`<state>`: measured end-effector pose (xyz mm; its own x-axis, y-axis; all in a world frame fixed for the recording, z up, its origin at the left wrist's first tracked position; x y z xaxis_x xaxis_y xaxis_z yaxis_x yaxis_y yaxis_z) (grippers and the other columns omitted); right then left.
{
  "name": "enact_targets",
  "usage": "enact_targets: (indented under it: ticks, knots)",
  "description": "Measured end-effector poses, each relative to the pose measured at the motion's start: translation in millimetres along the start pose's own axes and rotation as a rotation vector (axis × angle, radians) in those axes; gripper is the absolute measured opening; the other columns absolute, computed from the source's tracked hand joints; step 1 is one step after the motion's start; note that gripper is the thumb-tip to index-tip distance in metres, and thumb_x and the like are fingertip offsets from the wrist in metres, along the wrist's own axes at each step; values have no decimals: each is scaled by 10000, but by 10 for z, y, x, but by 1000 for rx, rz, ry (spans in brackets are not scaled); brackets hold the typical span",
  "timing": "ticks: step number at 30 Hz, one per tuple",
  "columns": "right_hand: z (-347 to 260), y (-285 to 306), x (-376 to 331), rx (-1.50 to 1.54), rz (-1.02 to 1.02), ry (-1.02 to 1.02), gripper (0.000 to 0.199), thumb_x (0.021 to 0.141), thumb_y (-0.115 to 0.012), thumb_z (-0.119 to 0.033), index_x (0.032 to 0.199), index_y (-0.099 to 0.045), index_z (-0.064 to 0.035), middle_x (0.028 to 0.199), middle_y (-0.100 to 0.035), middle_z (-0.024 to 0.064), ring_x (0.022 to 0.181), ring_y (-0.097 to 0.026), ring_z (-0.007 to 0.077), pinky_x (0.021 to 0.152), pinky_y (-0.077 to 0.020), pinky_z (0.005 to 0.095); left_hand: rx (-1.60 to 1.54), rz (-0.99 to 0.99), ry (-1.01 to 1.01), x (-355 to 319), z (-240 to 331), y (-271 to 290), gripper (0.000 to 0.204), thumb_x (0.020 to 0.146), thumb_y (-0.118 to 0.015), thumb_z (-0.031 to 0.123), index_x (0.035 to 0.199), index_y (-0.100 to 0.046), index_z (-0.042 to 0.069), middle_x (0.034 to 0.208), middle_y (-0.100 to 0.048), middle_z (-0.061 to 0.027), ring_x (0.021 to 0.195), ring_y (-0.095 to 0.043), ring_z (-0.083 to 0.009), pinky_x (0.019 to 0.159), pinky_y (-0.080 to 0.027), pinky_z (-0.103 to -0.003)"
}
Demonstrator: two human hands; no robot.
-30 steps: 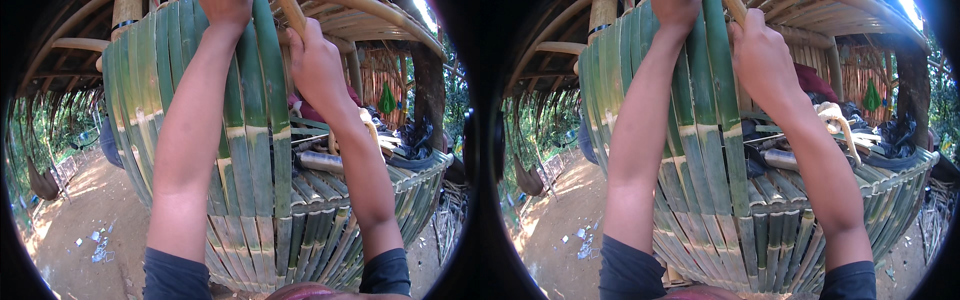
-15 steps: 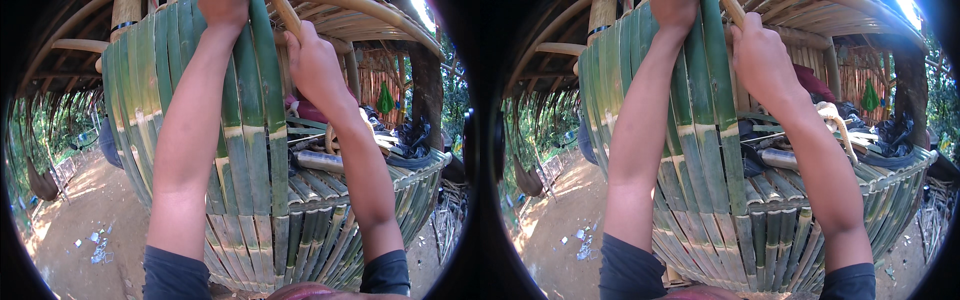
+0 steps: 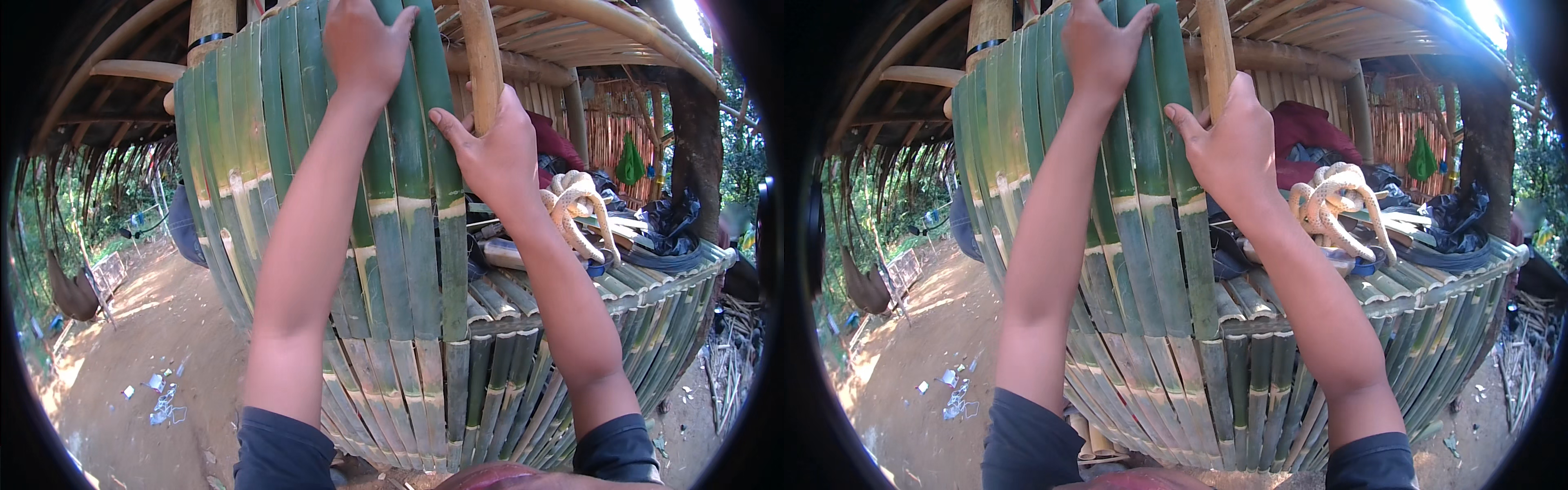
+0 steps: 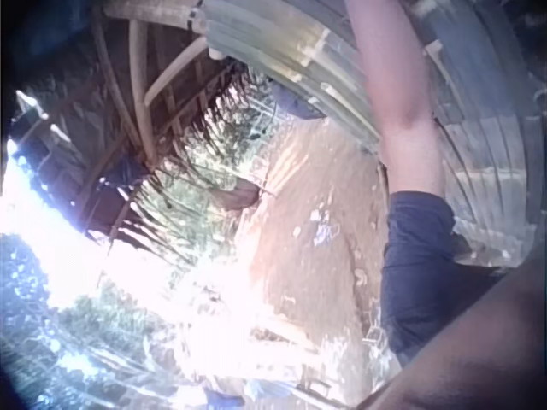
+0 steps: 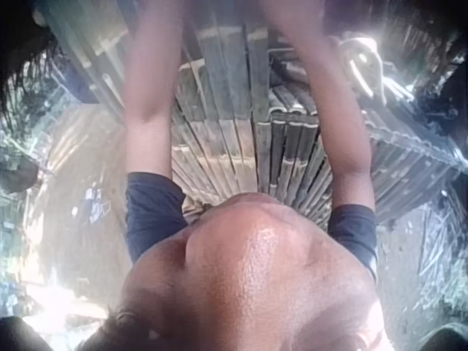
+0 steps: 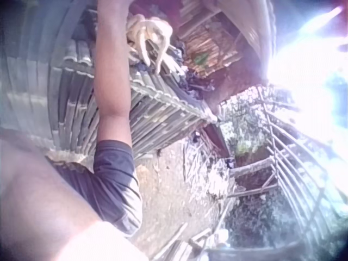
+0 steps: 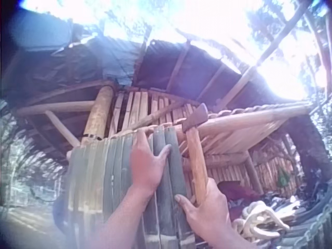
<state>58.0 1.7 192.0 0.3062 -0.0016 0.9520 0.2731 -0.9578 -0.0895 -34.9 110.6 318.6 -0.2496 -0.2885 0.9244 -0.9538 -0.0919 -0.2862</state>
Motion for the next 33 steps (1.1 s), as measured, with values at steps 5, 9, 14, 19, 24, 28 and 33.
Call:
enact_targets:
  ticks: [5, 9, 14, 19, 24, 28, 33]
  knots:
    - [20, -46, -30, 15, 37, 41, 412, 832, -854, -169, 1011, -541, 31, 803, -713, 190, 759, -729, 390, 686, -559, 443, 128, -11, -78, -610, 150, 174, 440, 970, -709, 252, 1332, -648, 9, 1369, -651, -195, 1288, -605, -388, 1074, -480, -500]
    - [52, -84, -41, 20, 89, 98, 367, 846, -801, -109, 1104, -572, 17, 862, -724, 168, 820, -734, 353, 735, -565, 419, 175, -197, -84, -954, 253, 128, 535, 1035, -565, 352, 1462, -554, 30, 1545, -509, -180, 1480, -380, -434, 1226, -226, -579]
    - [53, -108, -51, 14, 75, 39, 398, 855, -772, -92, 1215, -619, -21, 922, -742, 119, 870, -739, 277, 804, -562, 379, 195, -207, -104, -978, 262, 123, 489, 1055, -504, 331, 1462, -565, 67, 1556, -510, -134, 1489, -369, -420, 1223, -215, -604]
    - [87, -139, -55, 33, 85, 164, 287, 895, -725, -76, 1064, -521, 38, 867, -706, 232, 825, -710, 447, 715, -558, 481, 264, -267, -141, -982, 259, 158, 493, 1066, -495, 356, 1500, -541, 127, 1575, -490, -111, 1498, -357, -410, 1216, -213, -621]
    - [87, -8, 20, -23, 69, 203, 193, 1012, -597, -118, 1053, -495, 41, 822, -669, 275, 794, -659, 510, 654, -504, 534, 352, -272, -177, -1014, 309, 165, 586, 1021, -561, 442, 1519, -522, 136, 1588, -475, -96, 1504, -349, -398, 1208, -226, -631]
    - [30, 71, 117, -80, 109, 322, 236, 1080, -534, -228, 1071, -514, 7, 770, -651, 264, 740, -650, 499, 601, -478, 531, 373, -278, -184, -1014, 323, 164, 662, 979, -605, 488, 1533, -505, 138, 1592, -474, -88, 1503, -354, -393, 1197, -239, -644]
    - [77, 125, 277, -195, 6, 252, 246, 1091, -526, -261, 1071, -516, -16, 761, -656, 262, 750, -641, 509, 597, -472, 541, 403, -292, -187, -1000, 330, 171, 671, 968, -613, 475, 1534, -502, 133, 1591, -475, -87, 1504, -354, -390, 1194, -243, -648]
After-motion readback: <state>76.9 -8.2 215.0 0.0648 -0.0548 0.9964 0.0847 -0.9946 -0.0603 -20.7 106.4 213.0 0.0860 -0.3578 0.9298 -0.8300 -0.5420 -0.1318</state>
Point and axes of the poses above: each hand's wrist, its own x-axis towards the middle knuckle, its own y-axis out of the back of the hand, z = x × y, the point moved 2 cm from there along x, towards the middle knuckle
